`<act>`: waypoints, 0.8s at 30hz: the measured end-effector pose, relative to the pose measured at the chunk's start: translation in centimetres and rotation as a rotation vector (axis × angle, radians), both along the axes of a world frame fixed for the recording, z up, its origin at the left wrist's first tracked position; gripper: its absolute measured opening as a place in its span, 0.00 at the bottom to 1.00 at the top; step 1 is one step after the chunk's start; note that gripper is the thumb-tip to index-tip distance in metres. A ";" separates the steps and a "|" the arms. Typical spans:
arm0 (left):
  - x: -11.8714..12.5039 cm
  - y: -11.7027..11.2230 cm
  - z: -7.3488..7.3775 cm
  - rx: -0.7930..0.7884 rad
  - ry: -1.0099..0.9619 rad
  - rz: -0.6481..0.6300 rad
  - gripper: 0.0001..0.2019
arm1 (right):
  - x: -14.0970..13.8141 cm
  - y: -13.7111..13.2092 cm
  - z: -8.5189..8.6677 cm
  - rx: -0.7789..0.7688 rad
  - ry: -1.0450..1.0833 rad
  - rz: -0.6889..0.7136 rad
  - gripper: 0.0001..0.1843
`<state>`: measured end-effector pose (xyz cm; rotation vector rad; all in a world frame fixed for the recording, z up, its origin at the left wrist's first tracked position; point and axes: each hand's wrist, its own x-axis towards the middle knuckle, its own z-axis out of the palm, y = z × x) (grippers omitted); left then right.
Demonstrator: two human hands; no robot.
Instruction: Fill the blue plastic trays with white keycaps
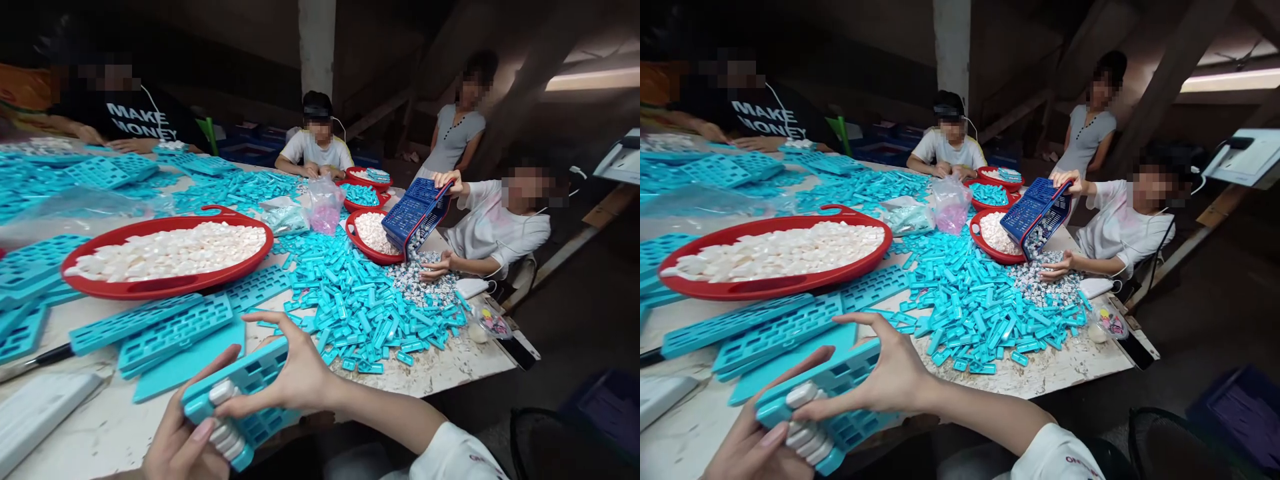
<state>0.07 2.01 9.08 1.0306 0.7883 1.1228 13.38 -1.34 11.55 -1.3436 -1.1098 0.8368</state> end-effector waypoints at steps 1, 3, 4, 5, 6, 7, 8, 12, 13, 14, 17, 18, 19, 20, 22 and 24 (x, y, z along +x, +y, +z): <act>0.0 0.4 -0.3 -0.023 0.010 -0.015 0.28 | 0.2 0.1 -0.2 0.002 0.023 0.010 0.52; -0.1 1.5 -1.6 -0.079 0.070 -0.058 0.34 | 0.7 0.7 -1.0 0.001 0.097 0.043 0.52; -0.2 2.1 -2.4 -0.091 0.120 -0.068 0.35 | 1.0 1.1 -1.5 0.003 0.146 0.055 0.52; -0.2 2.8 -3.1 -0.067 0.182 -0.074 0.36 | 1.1 1.5 -2.1 0.005 0.205 0.059 0.52; -0.3 3.5 -3.9 -0.019 0.252 -0.069 0.35 | 1.2 2.0 -2.6 0.004 0.272 0.058 0.52; -0.3 4.0 -4.5 0.030 0.316 -0.058 0.34 | 1.3 2.4 -3.0 -0.002 0.343 0.055 0.50; -0.3 4.5 -5.0 0.063 0.369 -0.045 0.34 | 1.4 2.8 -3.4 -0.012 0.414 0.054 0.47; 0.5 5.4 -5.7 0.011 0.421 -0.017 0.34 | 1.5 3.8 -4.6 -0.026 0.618 0.040 0.34; 0.7 5.4 -5.7 -0.008 0.417 -0.022 0.34 | 1.6 3.9 -4.9 -0.026 0.649 0.028 0.32; 0.9 5.4 -5.6 -0.025 0.413 -0.030 0.34 | 1.6 4.0 -5.2 -0.030 0.675 0.015 0.31; 1.5 5.5 -5.3 -0.098 0.411 -0.058 0.34 | 1.7 4.2 -5.9 -0.052 0.741 -0.016 0.27; 1.5 5.5 -5.3 -0.120 0.414 -0.065 0.34 | 1.7 4.2 -6.0 -0.058 0.756 -0.024 0.26; 1.6 5.6 -5.2 -0.137 0.417 -0.069 0.34 | 1.7 4.2 -6.1 -0.063 0.768 -0.035 0.24; 1.6 5.6 -5.1 -0.149 0.420 -0.070 0.33 | 1.7 4.2 -6.2 -0.071 0.777 -0.047 0.22; 1.6 5.6 -4.8 -0.168 0.425 -0.066 0.31 | 1.7 4.3 -6.2 -0.093 0.785 -0.071 0.19; 1.7 5.5 -4.4 -0.175 0.429 -0.053 0.29 | 1.6 4.3 -6.2 -0.109 0.786 -0.087 0.16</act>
